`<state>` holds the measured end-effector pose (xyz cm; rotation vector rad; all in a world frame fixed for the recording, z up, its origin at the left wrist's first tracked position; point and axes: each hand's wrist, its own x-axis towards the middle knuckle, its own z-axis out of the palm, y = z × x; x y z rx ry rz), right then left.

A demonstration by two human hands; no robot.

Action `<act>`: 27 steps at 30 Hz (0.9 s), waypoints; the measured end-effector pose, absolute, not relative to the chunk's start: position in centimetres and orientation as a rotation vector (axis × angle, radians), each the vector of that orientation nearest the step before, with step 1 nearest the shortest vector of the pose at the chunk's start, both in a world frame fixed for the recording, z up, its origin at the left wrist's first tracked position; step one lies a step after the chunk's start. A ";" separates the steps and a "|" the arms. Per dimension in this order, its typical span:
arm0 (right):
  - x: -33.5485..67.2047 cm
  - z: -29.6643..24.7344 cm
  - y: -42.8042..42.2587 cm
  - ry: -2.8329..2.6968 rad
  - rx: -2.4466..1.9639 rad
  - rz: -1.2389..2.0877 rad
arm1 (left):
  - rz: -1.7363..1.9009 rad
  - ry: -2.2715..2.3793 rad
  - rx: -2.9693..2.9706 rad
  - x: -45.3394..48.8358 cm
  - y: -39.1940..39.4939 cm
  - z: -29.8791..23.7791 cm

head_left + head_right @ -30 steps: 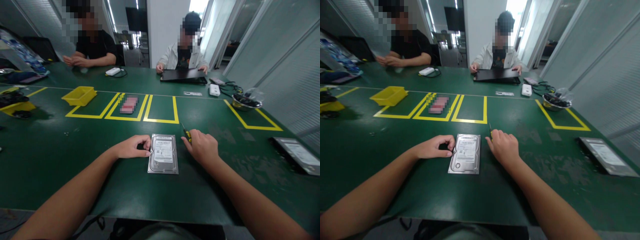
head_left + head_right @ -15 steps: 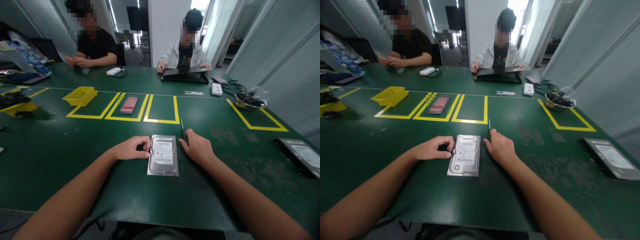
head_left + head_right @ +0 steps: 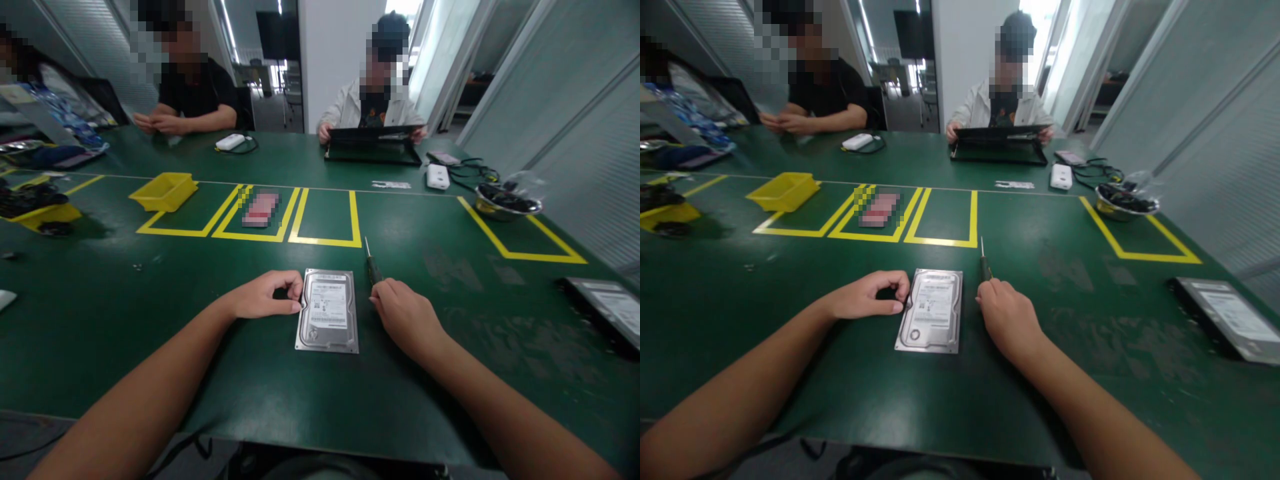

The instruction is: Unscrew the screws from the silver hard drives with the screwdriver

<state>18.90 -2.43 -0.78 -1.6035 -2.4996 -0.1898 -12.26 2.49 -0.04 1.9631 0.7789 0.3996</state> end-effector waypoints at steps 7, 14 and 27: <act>18.8 -0.6 -2.8 -2.458 -1.540 -0.085 | 0.402 0.782 1.964 -12.2 2.4 0.1; 18.9 -1.0 -2.7 -2.528 -1.524 -0.156 | 0.429 0.826 2.001 -12.2 2.4 0.2; 18.9 -1.3 -2.9 -2.493 -1.483 -0.084 | 0.516 1.471 2.358 -14.0 2.5 2.8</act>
